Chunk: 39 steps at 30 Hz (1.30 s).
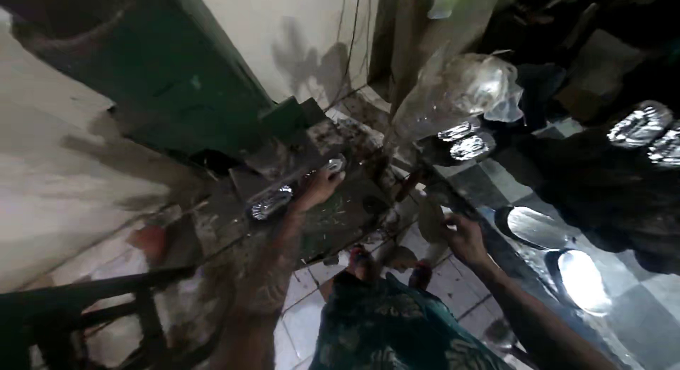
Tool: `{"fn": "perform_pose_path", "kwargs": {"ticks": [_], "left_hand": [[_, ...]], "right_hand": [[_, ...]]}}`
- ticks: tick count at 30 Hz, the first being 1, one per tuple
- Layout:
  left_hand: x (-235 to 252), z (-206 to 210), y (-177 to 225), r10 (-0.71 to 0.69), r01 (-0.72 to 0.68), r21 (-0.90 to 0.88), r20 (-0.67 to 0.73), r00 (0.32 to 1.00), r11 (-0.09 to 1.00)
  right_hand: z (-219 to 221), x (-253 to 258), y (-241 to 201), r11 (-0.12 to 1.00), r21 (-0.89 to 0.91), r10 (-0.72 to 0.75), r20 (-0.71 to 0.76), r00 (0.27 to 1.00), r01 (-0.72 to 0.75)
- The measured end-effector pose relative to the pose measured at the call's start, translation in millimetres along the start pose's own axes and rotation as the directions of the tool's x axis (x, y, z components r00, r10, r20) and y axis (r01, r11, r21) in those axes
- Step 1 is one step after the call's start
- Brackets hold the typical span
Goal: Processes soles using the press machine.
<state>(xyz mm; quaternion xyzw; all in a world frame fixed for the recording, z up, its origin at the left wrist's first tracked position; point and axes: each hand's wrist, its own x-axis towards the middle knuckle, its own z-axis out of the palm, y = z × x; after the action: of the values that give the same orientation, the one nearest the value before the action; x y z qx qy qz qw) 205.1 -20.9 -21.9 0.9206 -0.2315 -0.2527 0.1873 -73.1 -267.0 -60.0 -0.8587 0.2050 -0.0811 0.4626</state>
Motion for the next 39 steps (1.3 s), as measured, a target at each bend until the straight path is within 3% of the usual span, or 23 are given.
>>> {"fn": "perform_pose_path", "kwargs": {"ticks": [3,4,6,7,9,10,12,14,16,18,20,22,25,27,29,31,33,36,37,39], "left_hand": [[-52,-28,-26,0.147,-0.143,-0.035,0.226,0.963,0.989],[-63,-32,-42,0.160,-0.173,0.015,0.304,0.939,0.985],[-68,-33,-85,0.145,-0.203,0.134,0.350,0.925,0.970],[-70,-34,-103,0.148,-0.216,0.167,0.345,0.927,0.962],[-84,-41,-109,0.161,-0.239,0.220,0.321,0.933,0.946],[-99,-44,-99,0.167,-0.243,0.209,0.324,0.931,0.947],[-138,-53,-71,0.189,-0.235,0.077,0.379,0.906,0.969],[-174,-45,-55,0.318,-0.267,-0.185,0.363,0.876,0.946],[-197,-23,-43,0.483,-0.347,-0.391,0.338,0.807,0.853],[-208,-16,-29,0.574,-0.366,-0.500,0.364,0.734,0.785],[-218,-10,-19,0.553,-0.283,-0.583,0.358,0.752,0.762],[-222,6,-17,0.516,-0.253,-0.583,0.342,0.785,0.772],[-219,19,-6,0.470,-0.318,-0.366,0.486,0.737,0.875],[-209,28,1,0.452,-0.302,-0.342,0.570,0.686,0.890],[-198,48,1,0.467,-0.166,-0.473,0.639,0.612,0.865],[-200,81,-3,0.518,-0.033,-0.635,0.598,0.612,0.772],[-212,108,4,0.515,0.054,-0.717,0.549,0.658,0.695],[-246,126,5,0.487,0.042,-0.824,0.374,0.789,0.565],[-253,127,0,0.454,0.039,-0.860,0.307,0.836,0.509],[-262,123,-6,0.337,0.054,-0.914,0.203,0.920,0.402]], "right_hand": [[40,52,-49,0.904,-0.172,-0.385,0.065,0.920,0.391],[55,66,-65,0.809,-0.244,-0.505,0.176,0.845,0.534],[86,98,-91,0.551,-0.255,-0.681,0.413,0.604,0.795],[101,117,-102,0.443,-0.217,-0.706,0.513,0.488,0.870],[127,150,-126,0.351,-0.219,-0.611,0.683,0.400,0.910],[142,158,-135,0.342,-0.251,-0.535,0.740,0.407,0.905],[175,142,-168,0.488,-0.304,-0.279,0.834,0.476,0.818],[220,116,-204,0.595,-0.243,-0.241,0.856,0.458,0.766],[255,96,-231,0.607,-0.226,-0.247,0.858,0.451,0.762],[253,97,-244,0.523,-0.255,-0.200,0.891,0.408,0.813],[227,102,-232,0.385,-0.249,-0.164,0.929,0.332,0.888],[191,99,-230,0.447,-0.194,-0.112,0.956,0.270,0.873],[169,75,-239,0.574,-0.111,-0.028,0.987,0.156,0.811],[189,66,-233,0.530,-0.044,-0.101,0.988,0.114,0.847],[233,69,-225,0.394,0.008,-0.199,0.977,0.076,0.919],[273,77,-225,0.281,0.033,-0.217,0.976,0.030,0.959],[280,82,-236,0.291,0.039,-0.152,0.988,0.006,0.956],[196,69,-258,0.428,0.141,-0.277,0.961,-0.019,0.893],[146,70,-266,0.443,0.144,-0.355,0.934,0.026,0.885],[37,81,-298,0.553,-0.038,-0.327,0.909,0.258,0.833]]}}
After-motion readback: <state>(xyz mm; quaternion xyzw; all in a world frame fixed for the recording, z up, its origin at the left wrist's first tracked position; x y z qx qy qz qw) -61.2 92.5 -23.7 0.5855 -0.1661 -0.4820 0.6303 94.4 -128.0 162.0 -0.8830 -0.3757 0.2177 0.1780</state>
